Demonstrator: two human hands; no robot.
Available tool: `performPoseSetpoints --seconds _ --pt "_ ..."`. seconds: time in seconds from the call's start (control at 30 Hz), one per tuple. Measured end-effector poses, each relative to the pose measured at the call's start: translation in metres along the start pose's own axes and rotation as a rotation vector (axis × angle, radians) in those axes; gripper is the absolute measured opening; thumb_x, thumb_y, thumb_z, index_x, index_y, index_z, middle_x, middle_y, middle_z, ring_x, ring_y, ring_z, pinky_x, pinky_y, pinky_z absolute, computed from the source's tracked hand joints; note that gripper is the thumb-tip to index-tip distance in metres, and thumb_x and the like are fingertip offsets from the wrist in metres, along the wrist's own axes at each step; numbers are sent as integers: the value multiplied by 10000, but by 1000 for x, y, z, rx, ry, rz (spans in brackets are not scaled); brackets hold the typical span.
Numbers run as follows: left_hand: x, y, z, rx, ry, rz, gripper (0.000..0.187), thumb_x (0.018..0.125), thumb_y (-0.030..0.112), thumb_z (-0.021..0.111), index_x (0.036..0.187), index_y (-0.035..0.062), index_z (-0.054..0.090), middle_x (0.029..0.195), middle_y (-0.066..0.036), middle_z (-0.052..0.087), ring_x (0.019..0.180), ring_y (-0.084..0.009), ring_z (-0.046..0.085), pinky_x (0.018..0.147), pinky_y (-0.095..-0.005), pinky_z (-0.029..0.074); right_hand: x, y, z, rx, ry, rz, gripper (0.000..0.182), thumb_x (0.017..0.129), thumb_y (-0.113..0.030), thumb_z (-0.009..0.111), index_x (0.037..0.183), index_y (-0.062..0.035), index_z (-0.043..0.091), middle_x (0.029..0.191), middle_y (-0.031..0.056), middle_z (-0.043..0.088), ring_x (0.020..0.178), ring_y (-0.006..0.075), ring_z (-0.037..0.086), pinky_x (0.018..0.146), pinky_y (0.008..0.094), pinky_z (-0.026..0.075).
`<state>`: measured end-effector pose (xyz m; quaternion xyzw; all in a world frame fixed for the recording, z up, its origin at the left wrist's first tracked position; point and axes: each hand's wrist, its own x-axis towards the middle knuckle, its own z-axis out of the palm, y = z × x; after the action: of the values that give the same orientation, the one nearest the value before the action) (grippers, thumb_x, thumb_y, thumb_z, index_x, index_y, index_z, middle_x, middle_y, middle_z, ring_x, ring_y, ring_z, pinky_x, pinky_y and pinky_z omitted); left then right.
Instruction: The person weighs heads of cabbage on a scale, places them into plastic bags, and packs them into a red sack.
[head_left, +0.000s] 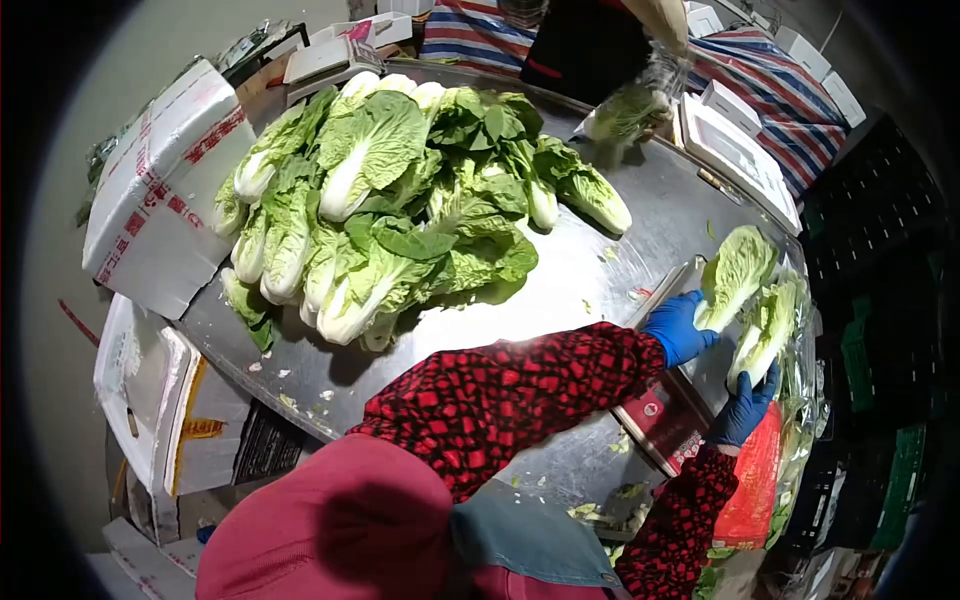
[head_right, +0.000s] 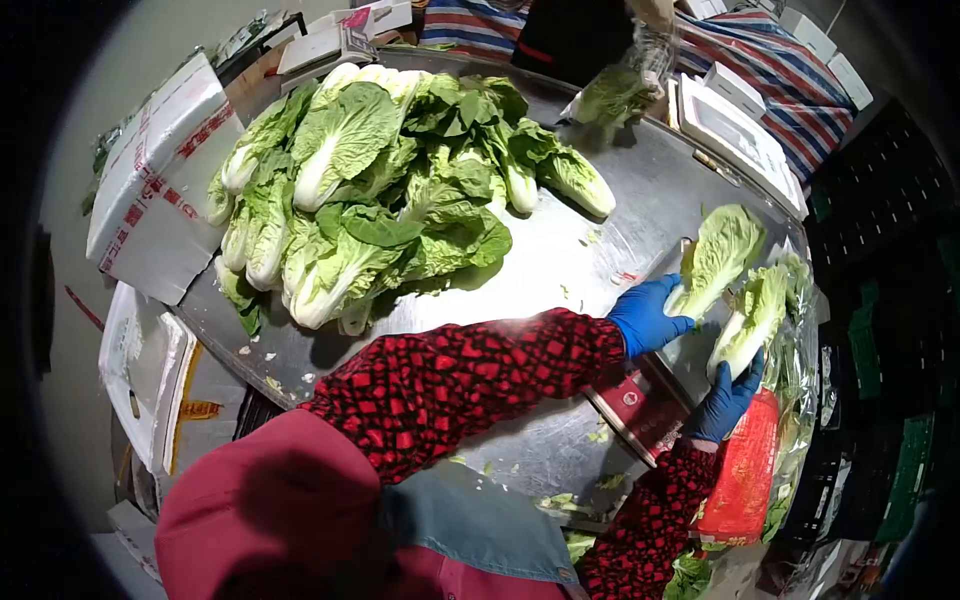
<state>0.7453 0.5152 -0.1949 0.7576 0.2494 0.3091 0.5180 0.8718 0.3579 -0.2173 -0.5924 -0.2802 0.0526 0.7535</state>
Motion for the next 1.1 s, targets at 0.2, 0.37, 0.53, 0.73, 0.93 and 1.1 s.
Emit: performPoseSetpoints --seconds 0.2,0.37,0.53,0.73,0.93,1.1 --pt "-7 -51 38 422 -263 296 593 759 339 635 1250 44 481 1011 -227 564 929 -378 559 822 -445 449 -13 44 -19 -895 -327 -6 761 786 -182 684 1421 -64 281 1378 202 402 1253 302 412 1024 340 330" --pt "-22 -25 -109 651 287 541 816 674 302 744 1379 148 364 1276 -189 365 1192 -374 348 994 -470 302 -40 4 -52 -947 -12 -288 697 784 -166 684 1381 -44 346 1399 204 361 1303 337 332 1077 401 252" --pt "-47 -60 -240 1036 538 36 1169 557 308 848 1464 225 115 1390 -223 258 1268 -416 264 1008 -504 282 -91 -38 -159 -1689 539 -200 865 766 -438 674 1433 -97 241 1446 224 253 1322 399 255 1062 497 245" --pt "-37 -134 -286 768 324 -297 1088 609 166 782 1460 167 105 1243 -236 496 1122 -374 504 930 -408 421 -139 -19 -292 -1375 1058 464 1035 695 -566 710 1418 -14 216 1415 222 315 1247 358 403 960 465 399" --pt "-14 -144 -310 925 511 -111 701 656 193 722 1293 61 460 1113 -233 587 1008 -374 576 859 -421 456 -125 28 -379 -551 840 709 819 688 -447 777 1245 63 460 1147 149 587 982 239 574 774 383 478" --pt "3 -86 -321 17 566 89 470 758 197 693 1170 14 559 1003 -139 647 842 -272 627 772 -348 479 -115 63 -430 -660 644 696 516 745 -438 728 977 4 598 870 62 612 736 204 565 656 372 463"
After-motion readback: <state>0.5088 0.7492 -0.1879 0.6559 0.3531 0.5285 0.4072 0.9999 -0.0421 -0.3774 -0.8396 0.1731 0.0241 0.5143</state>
